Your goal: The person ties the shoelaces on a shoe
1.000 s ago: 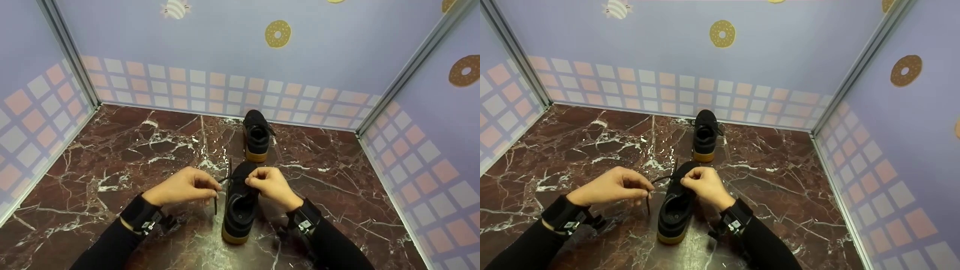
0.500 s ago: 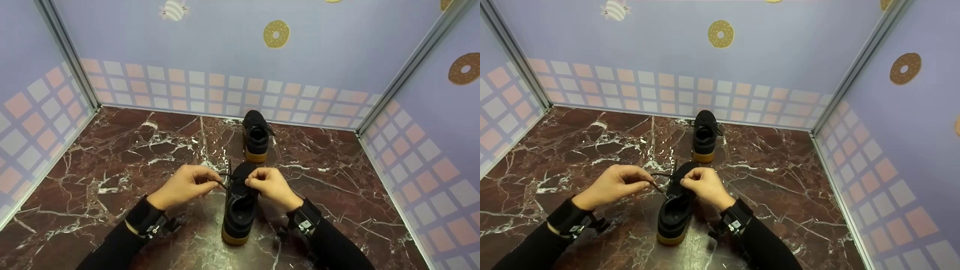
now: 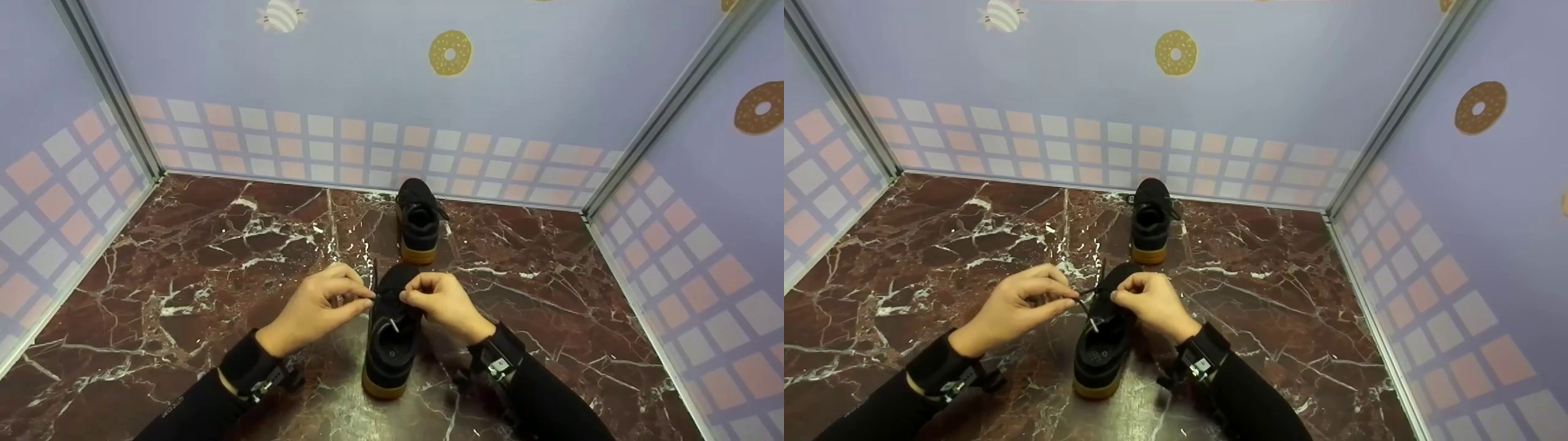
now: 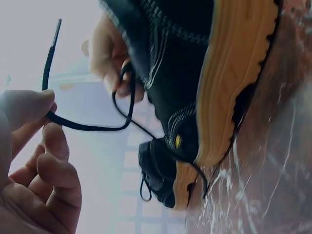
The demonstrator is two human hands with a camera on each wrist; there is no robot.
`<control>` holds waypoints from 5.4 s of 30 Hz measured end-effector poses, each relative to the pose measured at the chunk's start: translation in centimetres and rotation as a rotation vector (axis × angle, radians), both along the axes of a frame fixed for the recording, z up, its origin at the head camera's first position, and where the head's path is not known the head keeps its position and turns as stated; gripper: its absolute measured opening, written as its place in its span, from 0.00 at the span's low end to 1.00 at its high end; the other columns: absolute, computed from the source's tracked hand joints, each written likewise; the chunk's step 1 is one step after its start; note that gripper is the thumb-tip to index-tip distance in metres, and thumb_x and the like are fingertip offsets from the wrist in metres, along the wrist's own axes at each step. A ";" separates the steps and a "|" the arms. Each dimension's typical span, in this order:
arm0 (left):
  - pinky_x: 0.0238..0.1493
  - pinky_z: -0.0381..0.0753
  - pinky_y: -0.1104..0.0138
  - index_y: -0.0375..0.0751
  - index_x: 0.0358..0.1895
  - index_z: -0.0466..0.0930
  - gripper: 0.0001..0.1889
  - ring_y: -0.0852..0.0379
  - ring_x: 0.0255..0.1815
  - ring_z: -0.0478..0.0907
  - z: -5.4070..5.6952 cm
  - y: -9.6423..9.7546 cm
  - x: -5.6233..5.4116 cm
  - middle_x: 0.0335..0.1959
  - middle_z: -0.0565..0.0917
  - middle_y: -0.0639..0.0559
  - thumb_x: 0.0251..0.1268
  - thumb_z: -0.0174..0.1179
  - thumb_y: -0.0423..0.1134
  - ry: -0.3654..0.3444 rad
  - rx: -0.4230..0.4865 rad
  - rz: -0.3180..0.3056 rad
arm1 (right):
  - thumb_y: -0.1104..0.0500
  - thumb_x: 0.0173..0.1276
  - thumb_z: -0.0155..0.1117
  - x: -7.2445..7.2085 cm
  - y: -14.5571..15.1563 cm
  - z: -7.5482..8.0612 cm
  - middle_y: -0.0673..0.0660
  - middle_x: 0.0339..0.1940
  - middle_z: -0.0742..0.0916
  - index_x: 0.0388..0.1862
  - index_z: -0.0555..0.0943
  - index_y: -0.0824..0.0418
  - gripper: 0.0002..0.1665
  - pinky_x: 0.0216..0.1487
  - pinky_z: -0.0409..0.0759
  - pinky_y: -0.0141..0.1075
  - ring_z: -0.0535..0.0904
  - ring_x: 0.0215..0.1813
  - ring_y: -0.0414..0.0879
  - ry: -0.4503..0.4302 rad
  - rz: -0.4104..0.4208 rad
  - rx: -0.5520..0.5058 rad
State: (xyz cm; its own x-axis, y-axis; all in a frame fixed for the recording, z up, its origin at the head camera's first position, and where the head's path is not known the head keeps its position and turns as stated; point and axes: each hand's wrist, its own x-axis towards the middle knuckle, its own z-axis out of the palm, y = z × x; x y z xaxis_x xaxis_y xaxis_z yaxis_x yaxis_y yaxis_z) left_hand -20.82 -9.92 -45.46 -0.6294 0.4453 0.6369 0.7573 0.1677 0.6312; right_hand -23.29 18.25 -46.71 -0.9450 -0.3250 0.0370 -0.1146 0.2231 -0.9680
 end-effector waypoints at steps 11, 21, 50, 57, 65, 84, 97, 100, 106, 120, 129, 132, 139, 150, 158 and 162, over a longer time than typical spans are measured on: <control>0.31 0.82 0.66 0.43 0.43 0.93 0.06 0.57 0.31 0.80 -1.2 2.4 1.0 0.38 0.88 0.55 0.66 0.79 0.30 0.091 0.001 -0.051 | 0.63 0.70 0.74 0.0 0.0 -0.3 0.46 0.24 0.83 0.34 0.88 0.63 0.05 0.20 0.63 0.27 0.66 0.18 0.36 0.017 0.010 0.011; 0.39 0.85 0.71 0.43 0.43 0.91 0.07 0.61 0.35 0.84 -1.9 3.9 1.8 0.39 0.88 0.55 0.67 0.80 0.35 0.153 -0.131 -0.016 | 0.64 0.70 0.75 0.0 0.1 -0.2 0.47 0.25 0.84 0.34 0.88 0.65 0.05 0.20 0.63 0.28 0.66 0.19 0.36 0.021 0.008 -0.002; 0.39 0.85 0.64 0.42 0.44 0.92 0.03 0.59 0.36 0.81 -2.2 1.5 -0.9 0.40 0.89 0.57 0.73 0.74 0.33 -0.215 -0.004 0.161 | 0.62 0.72 0.75 0.0 0.1 0.0 0.47 0.24 0.83 0.37 0.88 0.66 0.07 0.21 0.65 0.28 0.67 0.19 0.36 0.028 0.024 0.018; 0.41 0.82 0.67 0.43 0.45 0.92 0.02 0.58 0.37 0.80 -2.4 1.3 -1.2 0.40 0.89 0.57 0.73 0.74 0.35 -0.236 -0.011 0.166 | 0.61 0.73 0.76 0.0 0.2 -0.1 0.47 0.24 0.84 0.37 0.89 0.66 0.08 0.20 0.64 0.28 0.67 0.19 0.36 0.020 0.023 -0.002; 0.44 0.83 0.65 0.43 0.46 0.92 0.04 0.57 0.40 0.81 -2.5 1.4 -1.2 0.43 0.89 0.54 0.73 0.74 0.32 -0.271 0.000 0.144 | 0.60 0.74 0.75 0.0 0.2 -0.1 0.47 0.25 0.84 0.38 0.89 0.67 0.09 0.21 0.65 0.28 0.68 0.20 0.37 0.020 0.028 -0.001; 0.42 0.85 0.64 0.42 0.48 0.91 0.04 0.58 0.39 0.82 -2.6 1.6 -1.2 0.45 0.89 0.54 0.75 0.74 0.35 -0.307 -0.005 0.127 | 0.60 0.76 0.73 0.0 0.4 0.0 0.47 0.23 0.81 0.40 0.89 0.68 0.10 0.19 0.63 0.28 0.66 0.18 0.36 0.005 0.048 -0.015; 0.42 0.83 0.66 0.42 0.47 0.92 0.05 0.58 0.39 0.82 -2.4 2.3 -1.7 0.42 0.88 0.56 0.74 0.75 0.35 -0.251 -0.022 0.120 | 0.60 0.77 0.72 -0.1 0.5 -0.1 0.47 0.24 0.82 0.41 0.89 0.70 0.11 0.19 0.63 0.28 0.66 0.18 0.36 0.029 0.066 -0.023; 0.45 0.84 0.64 0.42 0.48 0.92 0.06 0.58 0.40 0.83 -2.4 2.4 -1.9 0.42 0.88 0.57 0.74 0.75 0.36 -0.250 -0.032 0.118 | 0.60 0.76 0.73 0.0 0.5 0.0 0.46 0.22 0.80 0.41 0.90 0.68 0.10 0.20 0.63 0.28 0.66 0.18 0.37 0.029 0.071 -0.025; 0.47 0.88 0.52 0.40 0.51 0.92 0.08 0.57 0.42 0.84 -2.3 2.6 -2.2 0.42 0.87 0.55 0.74 0.75 0.37 -0.252 -0.058 0.104 | 0.59 0.75 0.74 0.1 0.5 0.2 0.45 0.22 0.80 0.41 0.90 0.65 0.08 0.20 0.63 0.28 0.66 0.19 0.37 0.015 0.076 -0.035; 0.46 0.86 0.62 0.41 0.50 0.93 0.09 0.57 0.42 0.85 -2.6 2.9 -2.8 0.41 0.88 0.55 0.73 0.76 0.40 -0.265 -0.085 0.087 | 0.60 0.76 0.74 -0.1 0.6 0.0 0.46 0.21 0.79 0.41 0.88 0.71 0.11 0.20 0.62 0.28 0.65 0.19 0.35 0.026 0.091 -0.024; 0.46 0.85 0.65 0.40 0.50 0.93 0.09 0.58 0.41 0.85 -2.3 3.3 -2.4 0.41 0.89 0.56 0.74 0.75 0.39 -0.314 -0.116 0.090 | 0.59 0.76 0.74 -0.1 0.6 0.1 0.46 0.21 0.78 0.41 0.90 0.66 0.09 0.21 0.62 0.29 0.66 0.19 0.37 0.033 0.106 -0.038; 0.45 0.85 0.66 0.40 0.50 0.92 0.09 0.59 0.41 0.85 -2.3 3.5 -2.4 0.41 0.89 0.56 0.74 0.75 0.39 -0.320 -0.121 0.090 | 0.59 0.76 0.74 0.0 0.6 0.1 0.46 0.21 0.78 0.41 0.90 0.66 0.10 0.21 0.62 0.28 0.65 0.19 0.37 0.031 0.112 -0.039; 0.43 0.85 0.67 0.39 0.49 0.92 0.08 0.59 0.39 0.84 -2.4 3.9 -2.3 0.40 0.89 0.55 0.73 0.75 0.37 -0.320 -0.124 0.104 | 0.59 0.76 0.74 0.0 0.7 0.2 0.47 0.23 0.81 0.42 0.91 0.67 0.09 0.21 0.64 0.28 0.67 0.20 0.37 0.046 0.129 -0.028; 0.42 0.85 0.67 0.40 0.45 0.92 0.04 0.59 0.38 0.83 -2.4 4.1 -2.2 0.38 0.88 0.56 0.72 0.74 0.34 -0.292 -0.124 0.109 | 0.58 0.77 0.75 -0.1 0.9 0.3 0.49 0.26 0.83 0.42 0.91 0.66 0.10 0.22 0.64 0.28 0.67 0.20 0.36 0.043 0.142 -0.007; 0.43 0.85 0.66 0.42 0.45 0.92 0.03 0.59 0.39 0.84 -2.3 4.0 -2.2 0.39 0.89 0.56 0.72 0.74 0.34 -0.251 -0.108 0.120 | 0.57 0.78 0.74 -0.3 1.3 0.4 0.48 0.25 0.82 0.44 0.91 0.64 0.10 0.22 0.65 0.28 0.67 0.20 0.37 0.061 0.174 0.010; 0.44 0.86 0.65 0.41 0.45 0.92 0.03 0.59 0.39 0.84 -2.4 4.0 -2.2 0.40 0.89 0.55 0.72 0.74 0.32 -0.237 -0.100 0.113 | 0.56 0.79 0.74 -0.5 2.2 0.7 0.47 0.24 0.80 0.45 0.92 0.62 0.09 0.23 0.65 0.30 0.66 0.20 0.37 0.085 0.222 0.038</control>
